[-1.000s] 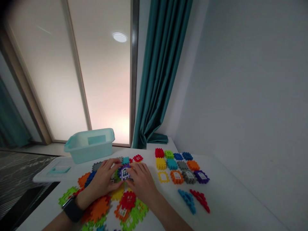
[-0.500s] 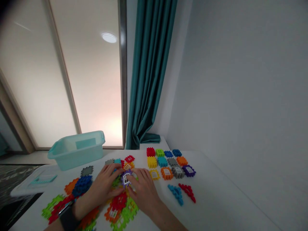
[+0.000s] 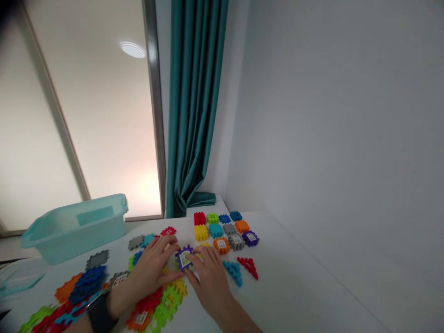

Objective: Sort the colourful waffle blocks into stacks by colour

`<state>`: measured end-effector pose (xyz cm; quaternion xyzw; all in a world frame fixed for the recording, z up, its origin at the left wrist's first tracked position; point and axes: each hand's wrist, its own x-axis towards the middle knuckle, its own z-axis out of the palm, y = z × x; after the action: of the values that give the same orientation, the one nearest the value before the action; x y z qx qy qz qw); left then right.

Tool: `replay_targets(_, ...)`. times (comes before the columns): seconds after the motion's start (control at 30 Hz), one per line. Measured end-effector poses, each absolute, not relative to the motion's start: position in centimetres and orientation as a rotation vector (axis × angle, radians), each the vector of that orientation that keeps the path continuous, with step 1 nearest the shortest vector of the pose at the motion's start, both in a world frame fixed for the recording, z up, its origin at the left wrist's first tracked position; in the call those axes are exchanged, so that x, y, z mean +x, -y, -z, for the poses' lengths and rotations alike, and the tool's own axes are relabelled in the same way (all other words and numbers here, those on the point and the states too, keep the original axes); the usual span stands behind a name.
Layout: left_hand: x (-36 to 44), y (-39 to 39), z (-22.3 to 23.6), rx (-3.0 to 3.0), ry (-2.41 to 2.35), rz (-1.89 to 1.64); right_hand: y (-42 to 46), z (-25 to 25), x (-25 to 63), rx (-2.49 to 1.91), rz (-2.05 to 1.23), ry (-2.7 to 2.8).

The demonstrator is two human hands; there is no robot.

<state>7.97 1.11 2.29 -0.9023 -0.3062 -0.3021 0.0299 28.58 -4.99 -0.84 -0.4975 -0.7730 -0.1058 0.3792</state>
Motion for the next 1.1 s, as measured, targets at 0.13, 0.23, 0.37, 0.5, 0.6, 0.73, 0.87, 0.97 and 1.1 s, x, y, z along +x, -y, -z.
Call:
replay_targets(0.13,10.4,-1.4,-2.3,-2.804,0.917,0.956,5.3,1.0,30.4,-1.304,0.320,1.926)
replay_targets(0.23,12.2,-1.7,-2.3,-2.822,0.922,0.930,5.4,1.2,31.9,-1.322,0.350,1.899)
replay_targets(0.37,14.3,-2.1,-2.2,-2.852,0.933,0.867,5.6,1.7,34.5,-1.381,0.380,1.854)
replay_targets(0.5,16.0,-2.5,-2.1,-2.873,0.878,0.849,5.4,2.6,37.8,-1.433,0.381,1.836)
replay_targets(0.6,17.2,-2.7,-2.2,-2.914,0.778,0.807,4.9,3.2,40.6,-1.432,0.385,1.808)
replay_targets(0.73,18.9,-3.0,-2.3,-2.955,0.702,0.777,3.7,3.8,44.5,-1.468,0.308,1.735)
replay_targets(0.87,20.2,-2.9,-2.3,-2.986,0.683,0.737,2.5,4.2,48.3,-1.520,0.148,1.647)
replay_targets(0.97,20.8,-2.9,-2.2,-2.992,0.673,0.712,1.6,4.6,50.2,-1.544,0.116,1.618)
replay_targets(1.1,21.2,-3.3,-1.4,-3.000,0.634,0.694,0.8,5.2,51.3,-1.556,0.054,1.607)
